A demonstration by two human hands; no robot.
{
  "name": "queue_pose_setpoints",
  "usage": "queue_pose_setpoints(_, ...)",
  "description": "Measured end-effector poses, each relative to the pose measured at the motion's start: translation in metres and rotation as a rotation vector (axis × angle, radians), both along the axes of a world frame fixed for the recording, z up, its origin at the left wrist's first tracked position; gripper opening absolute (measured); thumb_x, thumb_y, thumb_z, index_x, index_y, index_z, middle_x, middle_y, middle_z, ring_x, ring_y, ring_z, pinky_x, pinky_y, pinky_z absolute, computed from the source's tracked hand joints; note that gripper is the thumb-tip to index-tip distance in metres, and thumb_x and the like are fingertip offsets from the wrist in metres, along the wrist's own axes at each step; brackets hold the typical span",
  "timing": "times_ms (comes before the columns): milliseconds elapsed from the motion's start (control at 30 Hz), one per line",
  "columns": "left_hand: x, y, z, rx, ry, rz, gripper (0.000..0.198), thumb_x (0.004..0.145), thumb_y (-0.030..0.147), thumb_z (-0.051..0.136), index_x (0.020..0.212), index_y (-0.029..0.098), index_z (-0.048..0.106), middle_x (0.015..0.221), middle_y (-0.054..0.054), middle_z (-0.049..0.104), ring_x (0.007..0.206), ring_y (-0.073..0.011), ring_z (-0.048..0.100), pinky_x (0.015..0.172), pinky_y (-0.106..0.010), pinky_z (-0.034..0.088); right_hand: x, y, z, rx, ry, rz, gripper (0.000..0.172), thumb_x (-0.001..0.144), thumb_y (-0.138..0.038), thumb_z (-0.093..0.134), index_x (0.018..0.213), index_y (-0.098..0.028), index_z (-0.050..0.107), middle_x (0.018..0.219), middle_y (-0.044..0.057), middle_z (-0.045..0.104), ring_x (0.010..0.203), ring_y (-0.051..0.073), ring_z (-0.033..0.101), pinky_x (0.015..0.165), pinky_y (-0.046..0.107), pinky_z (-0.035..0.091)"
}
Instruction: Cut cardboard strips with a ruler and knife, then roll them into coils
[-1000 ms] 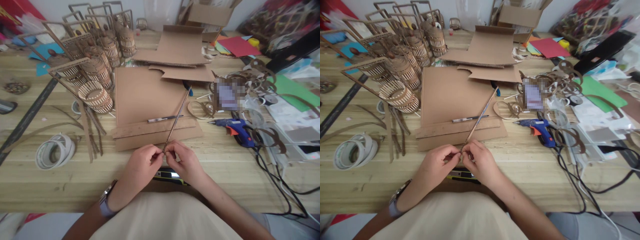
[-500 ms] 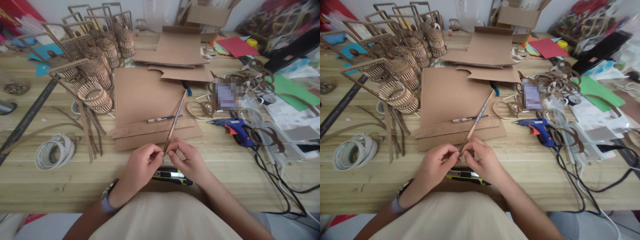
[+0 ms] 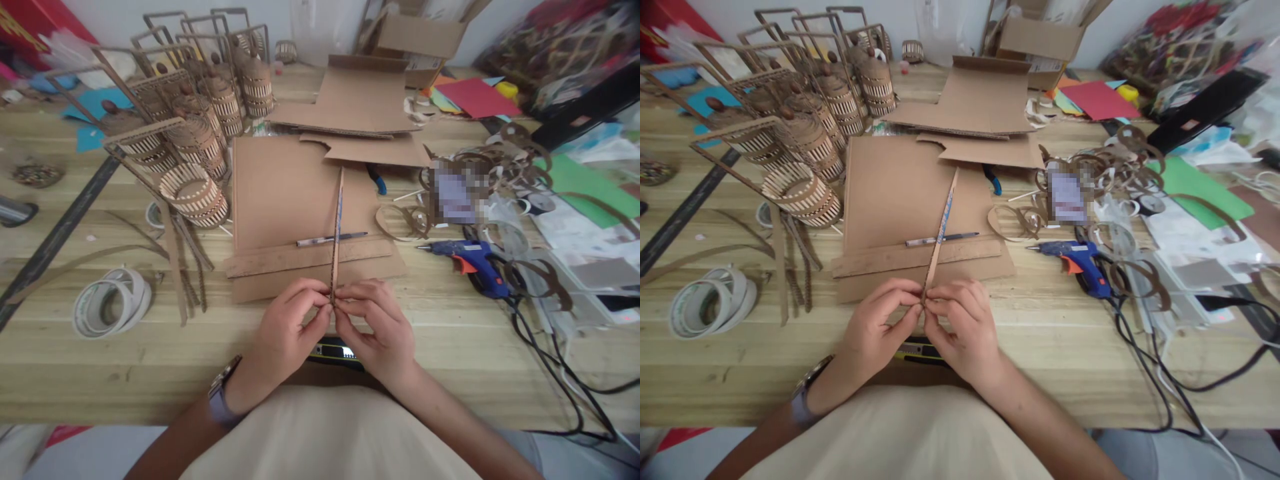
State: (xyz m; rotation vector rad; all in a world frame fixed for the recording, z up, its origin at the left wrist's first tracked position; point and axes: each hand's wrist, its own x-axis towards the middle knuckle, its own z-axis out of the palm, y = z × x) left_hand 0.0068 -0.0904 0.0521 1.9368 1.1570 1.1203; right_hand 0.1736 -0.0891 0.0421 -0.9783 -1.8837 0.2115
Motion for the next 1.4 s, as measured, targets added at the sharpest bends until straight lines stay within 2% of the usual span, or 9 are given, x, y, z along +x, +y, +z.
queue_pose_setpoints(167, 0.000, 0.000, -0.001, 0.042, 0.014, 0.017, 0.013, 0.089, 0.008, 0.055, 0.082, 0.016, 0.062, 0.101, -0.007, 0.067, 0.097, -0.0137, 0.065, 0.090, -0.022, 0.049, -0.001, 0.001, 0.000, -0.155, 0.118, -0.015, 0.018, 0.082, -0.008, 0.064, 0.083, -0.026, 0.061, 0.083, 0.000, 0.072, 0.095, 0.021, 0.066, 0.084, 0.040, 0.054)
queue_pose_setpoints(333, 0.000, 0.001, 0.000, 0.022, -0.017, 0.007, 0.014, 0.087, 0.007, 0.056, 0.079, 0.017, 0.062, 0.098, -0.006, 0.068, 0.093, -0.0130, 0.066, 0.087, -0.021, 0.050, 0.001, 0.004, -0.003, -0.328, 0.255, 0.038, 0.016, 0.082, -0.010, 0.063, 0.080, -0.026, 0.063, 0.084, 0.000, 0.072, 0.102, 0.021, 0.066, 0.087, 0.040, 0.055)
queue_pose_setpoints(467, 0.000, 0.002, 0.000, 0.007, -0.026, 0.010, 0.015, 0.086, 0.007, 0.056, 0.078, 0.018, 0.061, 0.098, -0.005, 0.068, 0.092, -0.0133, 0.066, 0.086, -0.022, 0.051, 0.003, 0.005, -0.005, -0.399, 0.309, 0.070, 0.016, 0.082, -0.011, 0.064, 0.078, -0.026, 0.064, 0.084, 0.001, 0.073, 0.104, 0.021, 0.066, 0.090, 0.041, 0.055)
queue_pose_setpoints(767, -0.001, 0.002, -0.004, -0.037, 0.006, 0.069, 0.012, 0.086, 0.010, 0.057, 0.079, 0.018, 0.063, 0.099, -0.006, 0.070, 0.093, -0.0149, 0.067, 0.085, -0.024, 0.053, 0.004, 0.005, -0.001, -0.373, 0.232, 0.083, 0.012, 0.085, -0.015, 0.063, 0.083, -0.026, 0.067, 0.088, 0.002, 0.074, 0.104, 0.022, 0.068, 0.090, 0.042, 0.055)
queue_pose_setpoints(1000, 0.001, -0.002, -0.012, 0.008, 0.051, 0.066, 0.012, 0.088, 0.011, 0.055, 0.083, 0.018, 0.064, 0.098, -0.007, 0.072, 0.094, -0.0162, 0.069, 0.085, -0.026, 0.053, 0.001, 0.004, 0.001, -0.338, 0.150, 0.007, 0.010, 0.086, -0.017, 0.062, 0.082, -0.026, 0.065, 0.082, 0.001, 0.073, 0.094, 0.021, 0.070, 0.083, 0.039, 0.057)
queue_pose_setpoints(1100, 0.002, -0.002, -0.012, -0.149, -0.016, 0.066, 0.012, 0.085, 0.012, 0.055, 0.081, 0.018, 0.065, 0.093, -0.005, 0.073, 0.088, -0.0159, 0.070, 0.081, -0.026, 0.054, 0.001, 0.005, -0.001, -0.338, 0.118, 0.005, 0.012, 0.087, -0.017, 0.061, 0.079, -0.025, 0.065, 0.080, 0.002, 0.073, 0.089, 0.021, 0.070, 0.079, 0.038, 0.057)
queue_pose_setpoints(1200, 0.003, 0.002, -0.008, -0.537, -0.225, 0.068, 0.006, 0.082, 0.020, 0.060, 0.082, 0.018, 0.066, 0.082, -0.003, 0.073, 0.077, -0.0154, 0.071, 0.073, -0.026, 0.056, 0.000, 0.005, -0.002, -0.368, 0.106, -0.013, 0.013, 0.088, -0.017, 0.059, 0.078, -0.025, 0.065, 0.080, 0.002, 0.072, 0.086, 0.020, 0.069, 0.076, 0.037, 0.057)
queue_pose_setpoints(1267, 0.003, 0.005, -0.005, -0.774, -0.405, 0.090, 0.010, 0.078, 0.025, 0.066, 0.085, 0.018, 0.065, 0.079, -0.001, 0.073, 0.076, -0.0159, 0.071, 0.072, -0.027, 0.057, -0.001, 0.004, -0.003, -0.391, 0.102, -0.008, 0.014, 0.088, -0.017, 0.059, 0.078, -0.024, 0.065, 0.080, 0.003, 0.072, 0.086, 0.020, 0.069, 0.076, 0.036, 0.057)
queue_pose_setpoints(1400, 0.004, 0.010, 0.000, -0.975, -0.611, 0.142, 0.024, 0.070, 0.021, 0.073, 0.092, 0.017, 0.064, 0.076, 0.001, 0.073, 0.075, -0.0154, 0.072, 0.077, -0.029, 0.057, -0.005, 0.002, -0.004, -0.366, 0.114, 0.006, 0.013, 0.088, -0.016, 0.059, 0.079, -0.024, 0.064, 0.081, 0.002, 0.072, 0.086, 0.020, 0.069, 0.075, 0.035, 0.057)
